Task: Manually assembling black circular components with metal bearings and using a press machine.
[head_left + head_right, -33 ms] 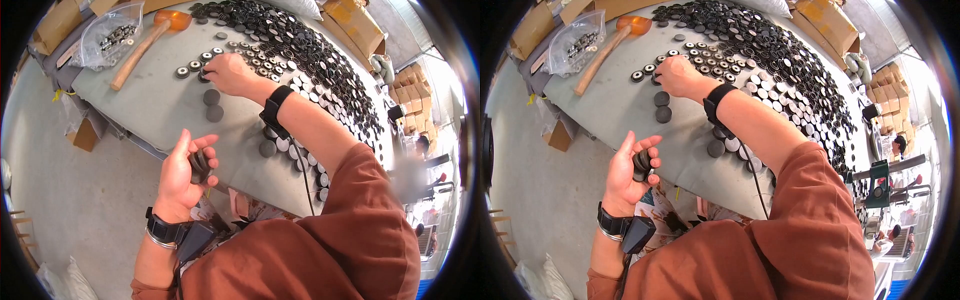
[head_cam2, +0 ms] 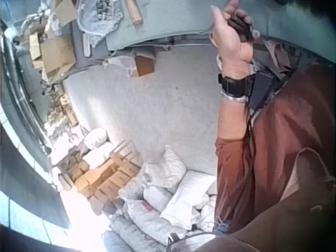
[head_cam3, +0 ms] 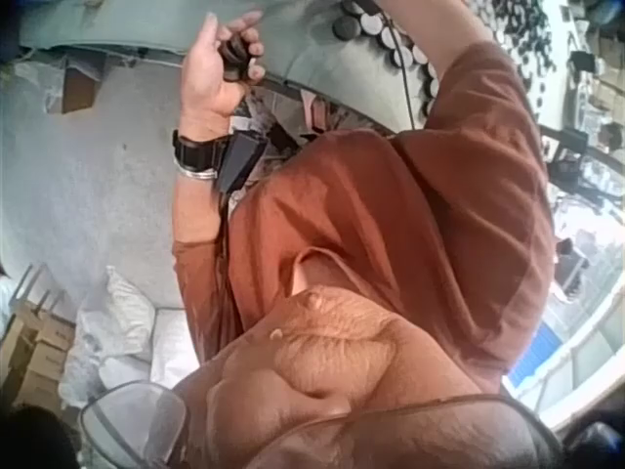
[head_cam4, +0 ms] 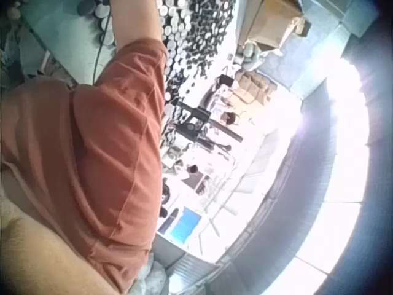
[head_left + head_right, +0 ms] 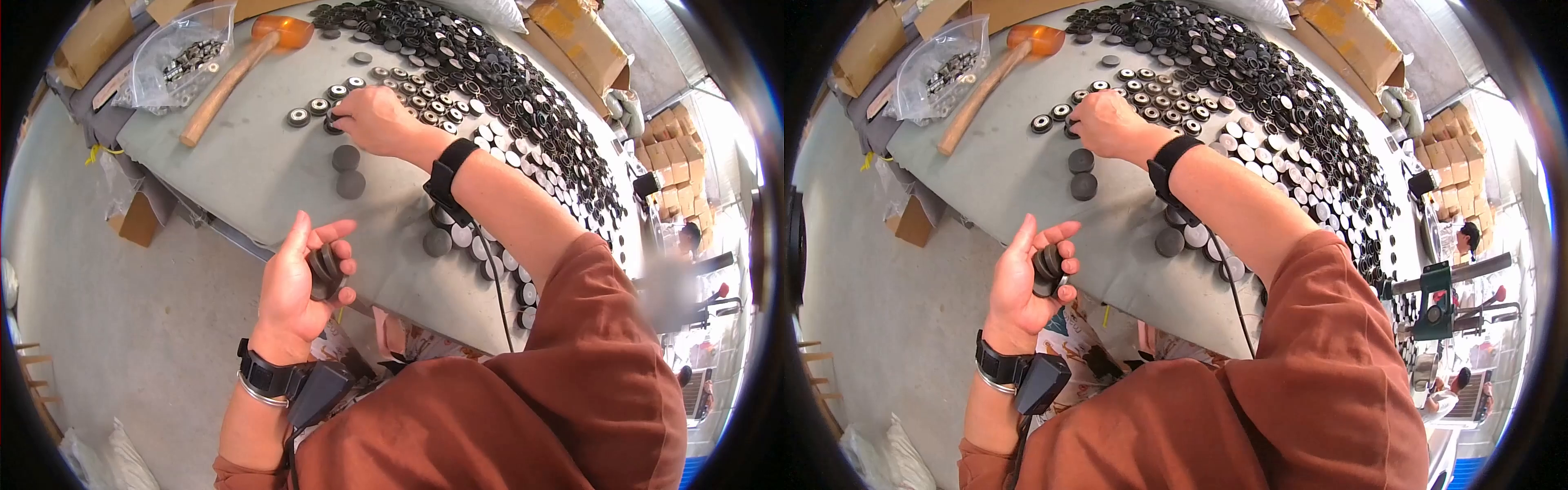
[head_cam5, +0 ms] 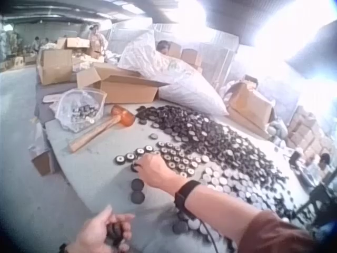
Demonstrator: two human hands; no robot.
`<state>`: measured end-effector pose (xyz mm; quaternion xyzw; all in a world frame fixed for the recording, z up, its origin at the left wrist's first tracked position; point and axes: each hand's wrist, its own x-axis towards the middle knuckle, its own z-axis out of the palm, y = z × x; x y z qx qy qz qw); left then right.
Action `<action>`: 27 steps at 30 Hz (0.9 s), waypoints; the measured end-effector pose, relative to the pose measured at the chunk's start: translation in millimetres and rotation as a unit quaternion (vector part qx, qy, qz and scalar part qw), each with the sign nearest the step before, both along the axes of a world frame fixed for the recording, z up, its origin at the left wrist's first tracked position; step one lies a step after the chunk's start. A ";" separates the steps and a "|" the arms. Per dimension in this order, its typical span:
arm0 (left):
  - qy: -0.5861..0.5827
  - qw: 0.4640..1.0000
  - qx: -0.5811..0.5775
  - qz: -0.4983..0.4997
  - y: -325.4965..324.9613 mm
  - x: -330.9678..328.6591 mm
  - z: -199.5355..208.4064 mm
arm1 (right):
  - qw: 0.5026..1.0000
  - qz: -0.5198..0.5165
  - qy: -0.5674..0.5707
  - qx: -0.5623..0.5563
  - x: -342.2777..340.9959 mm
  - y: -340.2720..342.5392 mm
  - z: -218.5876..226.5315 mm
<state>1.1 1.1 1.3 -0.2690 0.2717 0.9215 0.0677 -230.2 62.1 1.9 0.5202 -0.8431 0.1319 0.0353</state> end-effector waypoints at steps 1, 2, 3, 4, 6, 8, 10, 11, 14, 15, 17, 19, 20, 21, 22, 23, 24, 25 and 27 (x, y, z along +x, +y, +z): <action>0.001 1.000 0.004 0.002 1.0 0.8 0.3 | 1.000 0.005 0.017 -0.010 -2.4 1.3 -3.1; 0.003 1.000 0.004 0.004 -0.2 0.2 -1.2 | 1.000 0.007 0.019 -0.009 -2.8 -0.2 -2.1; 0.013 1.000 0.013 0.006 -1.8 -0.4 -3.0 | 0.999 -0.013 0.004 -0.035 -3.4 -0.7 -0.6; 0.023 0.999 0.022 0.007 -3.5 -1.1 -4.7 | 0.998 -0.034 -0.011 -0.061 -4.1 -0.7 1.3; 0.019 1.000 0.018 0.015 -5.7 1.6 -4.8 | 0.996 -0.060 -0.047 -0.054 3.4 4.7 16.1; 0.017 1.000 0.012 0.020 -9.4 5.2 -2.9 | 0.991 -0.089 -0.081 -0.051 14.8 17.5 26.7; 0.016 0.999 -0.003 0.030 -14.4 9.4 -3.5 | 0.998 -0.013 -0.061 -0.019 30.8 32.4 27.5; 0.018 0.999 -0.006 0.027 -13.4 10.9 -1.4 | 0.998 -0.015 -0.059 -0.023 37.7 42.0 29.1; 0.023 0.999 -0.011 0.042 -15.4 12.9 7.0 | 0.997 0.008 -0.079 -0.023 42.1 64.3 23.8; 0.016 0.996 -0.076 0.044 -17.2 12.7 8.2 | 0.998 0.019 -0.062 -0.014 40.8 69.8 21.3; 0.011 0.943 -0.324 0.072 -32.8 2.1 7.7 | 0.999 0.020 -0.040 -0.012 40.5 71.9 26.9; 0.012 0.635 -0.748 0.191 -79.0 -23.1 6.2 | 0.998 0.004 -0.026 -0.055 54.5 65.9 46.7; -0.048 0.493 -0.853 0.164 -101.1 -35.0 10.7 | 0.998 0.000 -0.028 -0.057 64.0 64.8 54.4; -0.111 0.331 -0.927 0.136 -123.1 -41.2 18.9 | 0.997 0.025 -0.049 -0.045 77.9 60.9 63.6; -0.130 0.321 -0.936 0.065 -141.9 -52.3 21.8 | 0.996 0.043 -0.070 -0.032 86.7 60.2 65.1; -0.161 0.305 -0.938 -0.003 -158.3 -50.7 29.6 | 0.994 0.079 -0.078 -0.023 97.3 56.8 66.0; -0.159 0.302 -0.940 -0.002 -167.2 -57.3 33.8 | 0.994 0.077 -0.077 -0.027 105.2 57.3 66.3; -0.162 0.308 -0.933 -0.091 -174.1 -61.7 36.8 | 0.989 0.066 -0.128 -0.021 113.7 56.6 66.3; -0.165 0.349 -0.911 -0.145 -166.9 -76.4 43.8 | 0.971 0.035 -0.236 -0.024 110.7 52.6 59.4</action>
